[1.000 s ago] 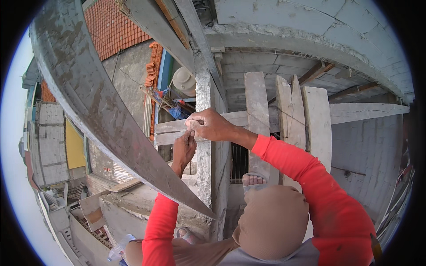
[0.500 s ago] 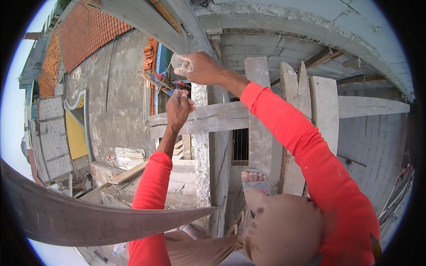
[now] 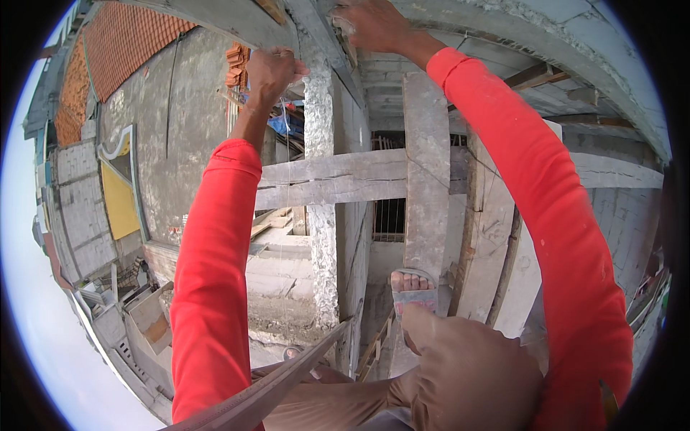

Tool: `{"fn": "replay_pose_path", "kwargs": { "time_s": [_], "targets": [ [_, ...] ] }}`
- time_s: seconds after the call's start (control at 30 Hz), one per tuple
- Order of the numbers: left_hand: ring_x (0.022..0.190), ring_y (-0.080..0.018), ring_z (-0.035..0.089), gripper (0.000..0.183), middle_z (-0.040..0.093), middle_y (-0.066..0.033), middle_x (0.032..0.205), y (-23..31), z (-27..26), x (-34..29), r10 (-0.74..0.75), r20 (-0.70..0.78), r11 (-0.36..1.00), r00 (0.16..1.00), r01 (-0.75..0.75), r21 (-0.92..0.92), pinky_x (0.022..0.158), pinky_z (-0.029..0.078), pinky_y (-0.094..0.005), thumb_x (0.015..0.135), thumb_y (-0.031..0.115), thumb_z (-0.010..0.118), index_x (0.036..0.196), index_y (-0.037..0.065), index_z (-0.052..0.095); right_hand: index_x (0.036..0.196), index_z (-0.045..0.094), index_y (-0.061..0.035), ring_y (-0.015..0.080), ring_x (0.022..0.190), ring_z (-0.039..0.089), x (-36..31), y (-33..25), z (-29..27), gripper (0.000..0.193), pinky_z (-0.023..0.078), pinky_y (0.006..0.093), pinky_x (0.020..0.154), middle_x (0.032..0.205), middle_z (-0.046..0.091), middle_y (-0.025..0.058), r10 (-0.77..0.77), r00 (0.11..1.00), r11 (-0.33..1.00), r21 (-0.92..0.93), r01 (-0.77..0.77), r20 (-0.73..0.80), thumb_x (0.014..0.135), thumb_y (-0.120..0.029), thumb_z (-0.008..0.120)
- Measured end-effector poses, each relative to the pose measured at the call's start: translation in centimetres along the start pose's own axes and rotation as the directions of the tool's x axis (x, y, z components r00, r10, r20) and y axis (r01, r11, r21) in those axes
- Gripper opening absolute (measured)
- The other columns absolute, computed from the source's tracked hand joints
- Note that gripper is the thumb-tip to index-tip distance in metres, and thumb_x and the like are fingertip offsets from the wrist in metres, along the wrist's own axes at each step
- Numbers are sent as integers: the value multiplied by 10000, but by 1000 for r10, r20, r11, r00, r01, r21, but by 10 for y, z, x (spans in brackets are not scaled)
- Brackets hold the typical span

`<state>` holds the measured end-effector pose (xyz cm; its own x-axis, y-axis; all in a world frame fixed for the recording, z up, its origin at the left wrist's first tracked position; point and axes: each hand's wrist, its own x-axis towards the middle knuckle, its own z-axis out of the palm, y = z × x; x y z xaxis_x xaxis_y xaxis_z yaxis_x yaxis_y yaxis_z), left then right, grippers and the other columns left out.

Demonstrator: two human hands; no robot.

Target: The person measures a concrete wall with a tape measure and marks points with a pencil. Then the person uses a chalk line to snap a straight line across the wall. The person works on a construction site with wooden planks and scaffolding visible.

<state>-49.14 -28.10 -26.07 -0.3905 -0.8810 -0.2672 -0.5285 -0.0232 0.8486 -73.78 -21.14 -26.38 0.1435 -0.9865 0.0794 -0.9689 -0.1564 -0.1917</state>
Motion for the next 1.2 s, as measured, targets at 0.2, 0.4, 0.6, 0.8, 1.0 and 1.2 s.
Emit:
{"fn": "replay_pose_path", "kwargs": {
  "time_s": [0.2,0.4,0.6,0.8,1.0,1.2],
  "targets": [
    [770,-207,803,316,803,-176,900,-12,17,24,-23,-30,999,999,24,40,631,632,-274,1028,144,587,1148,-103,744,1353,673,-59,431,1281,650,27,20,7,522,579,517,995,1507,606,224,-145,985,989,-16,144,-95,847,-190,680],
    [721,-189,808,316,806,-156,831,-19,26,32,33,-6,988,999,-31,153,633,637,-282,1012,144,587,1153,-55,789,1345,694,-105,391,1454,534,50,32,13,486,563,507,1050,1619,517,184,-347,935,918,-229,322,-77,876,-229,705],
    [752,-224,817,297,801,-160,832,-14,37,47,171,-4,941,985,-162,297,693,628,-310,1023,179,608,1138,-13,803,1219,770,-96,390,1475,508,53,39,32,353,543,523,1062,1565,570,189,-340,940,917,-225,330,-5,888,-176,679],
    [898,-360,791,284,791,-236,948,-29,41,39,103,6,910,995,-97,403,867,598,-433,984,198,642,1140,21,802,1010,825,-35,387,1346,615,32,20,51,247,490,514,1106,1426,672,218,-329,881,916,-341,210,-341,872,-166,667],
    [1001,-480,723,250,753,-302,1054,-50,52,32,463,-113,802,879,-360,477,926,567,-475,863,99,665,1047,48,827,928,730,-71,332,996,738,4,0,62,91,572,464,880,988,768,112,12,1000,984,-180,-9,12,854,-101,687],
    [980,-479,720,205,743,-312,1010,-52,48,43,416,-40,752,908,-319,578,934,561,-495,839,145,702,944,13,819,918,783,8,402,962,770,13,-21,67,198,603,504,866,1003,777,264,-158,972,814,-580,30,-172,828,-141,689]
  ]
}}
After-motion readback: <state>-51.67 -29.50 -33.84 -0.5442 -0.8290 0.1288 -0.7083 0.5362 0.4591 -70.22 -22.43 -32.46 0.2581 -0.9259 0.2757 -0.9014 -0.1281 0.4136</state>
